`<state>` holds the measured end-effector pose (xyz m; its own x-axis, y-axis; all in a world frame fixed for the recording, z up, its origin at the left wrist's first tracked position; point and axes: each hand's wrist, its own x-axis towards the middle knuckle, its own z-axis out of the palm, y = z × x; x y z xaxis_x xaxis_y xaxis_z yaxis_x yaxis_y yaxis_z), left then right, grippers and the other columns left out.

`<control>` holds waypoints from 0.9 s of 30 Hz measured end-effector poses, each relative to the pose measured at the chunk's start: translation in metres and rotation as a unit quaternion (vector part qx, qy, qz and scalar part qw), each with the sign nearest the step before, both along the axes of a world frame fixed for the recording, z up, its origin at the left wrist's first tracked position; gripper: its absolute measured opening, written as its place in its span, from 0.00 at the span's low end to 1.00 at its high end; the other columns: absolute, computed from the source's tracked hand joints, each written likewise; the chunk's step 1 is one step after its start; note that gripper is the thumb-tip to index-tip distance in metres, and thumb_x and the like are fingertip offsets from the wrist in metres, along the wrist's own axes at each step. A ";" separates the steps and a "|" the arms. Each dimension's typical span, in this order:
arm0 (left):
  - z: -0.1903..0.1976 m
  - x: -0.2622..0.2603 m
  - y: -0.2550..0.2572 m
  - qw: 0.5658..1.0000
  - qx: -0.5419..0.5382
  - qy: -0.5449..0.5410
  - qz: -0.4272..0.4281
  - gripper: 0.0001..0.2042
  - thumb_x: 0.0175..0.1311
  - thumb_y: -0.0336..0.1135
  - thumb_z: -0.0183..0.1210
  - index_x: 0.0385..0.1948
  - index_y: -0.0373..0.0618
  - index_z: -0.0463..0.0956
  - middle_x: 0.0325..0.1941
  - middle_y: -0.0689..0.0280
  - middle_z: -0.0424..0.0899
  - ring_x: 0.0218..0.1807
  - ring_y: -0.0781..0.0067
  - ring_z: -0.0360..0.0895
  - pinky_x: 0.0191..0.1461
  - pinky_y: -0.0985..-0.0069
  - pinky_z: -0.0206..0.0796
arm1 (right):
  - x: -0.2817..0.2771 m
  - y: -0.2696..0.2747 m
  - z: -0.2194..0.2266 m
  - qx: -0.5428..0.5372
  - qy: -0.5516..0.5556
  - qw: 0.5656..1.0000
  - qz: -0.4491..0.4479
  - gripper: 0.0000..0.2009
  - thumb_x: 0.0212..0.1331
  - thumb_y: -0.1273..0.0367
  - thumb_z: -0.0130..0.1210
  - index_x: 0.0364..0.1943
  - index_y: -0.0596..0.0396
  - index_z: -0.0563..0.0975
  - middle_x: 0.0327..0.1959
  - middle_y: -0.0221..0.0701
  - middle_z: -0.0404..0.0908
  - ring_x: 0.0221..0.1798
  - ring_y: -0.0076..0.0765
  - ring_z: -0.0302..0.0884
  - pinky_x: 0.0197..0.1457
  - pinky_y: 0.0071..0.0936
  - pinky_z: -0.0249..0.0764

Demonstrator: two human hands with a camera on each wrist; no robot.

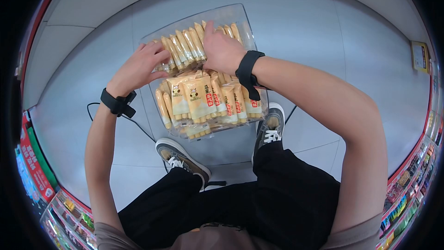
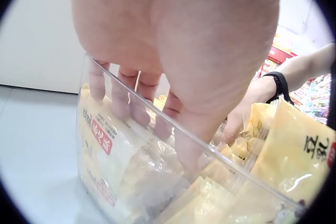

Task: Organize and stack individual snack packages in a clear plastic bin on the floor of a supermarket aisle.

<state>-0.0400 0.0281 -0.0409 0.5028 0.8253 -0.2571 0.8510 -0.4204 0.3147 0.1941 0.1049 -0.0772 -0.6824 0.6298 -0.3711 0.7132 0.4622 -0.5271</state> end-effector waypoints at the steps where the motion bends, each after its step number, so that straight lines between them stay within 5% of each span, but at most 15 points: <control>1: -0.002 -0.001 -0.001 1.000 0.015 0.004 -0.004 0.20 0.47 0.35 0.69 0.41 0.45 0.72 0.41 0.64 0.74 0.49 0.63 0.71 0.53 0.66 0.61 | 0.000 -0.001 -0.001 0.005 0.002 1.000 -0.002 0.48 0.44 0.61 0.71 0.60 0.79 0.51 0.43 0.65 0.74 0.45 0.62 0.80 0.47 0.39 0.79; 3: -0.003 -0.001 -0.001 0.999 0.044 0.010 -0.012 0.19 0.48 0.35 0.68 0.40 0.44 0.72 0.40 0.64 0.74 0.49 0.63 0.71 0.53 0.66 0.61 | -0.001 -0.003 -0.003 0.015 0.007 1.000 -0.006 0.53 0.46 0.61 0.70 0.64 0.83 0.45 0.46 0.66 0.72 0.45 0.62 0.80 0.46 0.38 0.79; 10: -0.006 0.008 -0.002 0.999 0.022 0.014 0.021 0.17 0.47 0.38 0.67 0.36 0.42 0.73 0.38 0.63 0.75 0.47 0.64 0.73 0.52 0.66 0.63 | -0.006 -0.008 -0.001 0.027 0.005 0.999 -0.016 0.53 0.49 0.58 0.68 0.63 0.86 0.45 0.47 0.67 0.71 0.46 0.61 0.79 0.45 0.36 0.80; 18: -0.016 0.018 0.001 0.989 0.119 0.083 -0.019 0.16 0.46 0.38 0.67 0.34 0.44 0.74 0.37 0.65 0.77 0.47 0.65 0.74 0.50 0.67 0.64 | -0.004 -0.005 -0.002 0.027 0.016 0.999 -0.005 0.55 0.46 0.58 0.70 0.63 0.87 0.44 0.45 0.67 0.72 0.45 0.61 0.80 0.45 0.37 0.80; 22: -0.019 0.015 0.001 0.983 0.152 0.100 -0.013 0.13 0.48 0.37 0.65 0.32 0.44 0.74 0.37 0.65 0.77 0.45 0.65 0.74 0.50 0.67 0.63 | -0.001 -0.004 -0.004 0.038 0.027 0.999 0.004 0.52 0.45 0.58 0.71 0.59 0.86 0.50 0.42 0.65 0.74 0.43 0.61 0.80 0.44 0.39 0.80; 27: -0.008 0.015 0.006 0.999 0.032 0.003 0.025 0.12 0.50 0.39 0.64 0.31 0.43 0.73 0.34 0.65 0.76 0.44 0.63 0.74 0.51 0.66 0.62 | -0.004 0.002 -0.001 -0.012 0.019 1.000 -0.017 0.46 0.45 0.57 0.71 0.54 0.83 0.56 0.38 0.62 0.77 0.42 0.61 0.81 0.43 0.40 0.80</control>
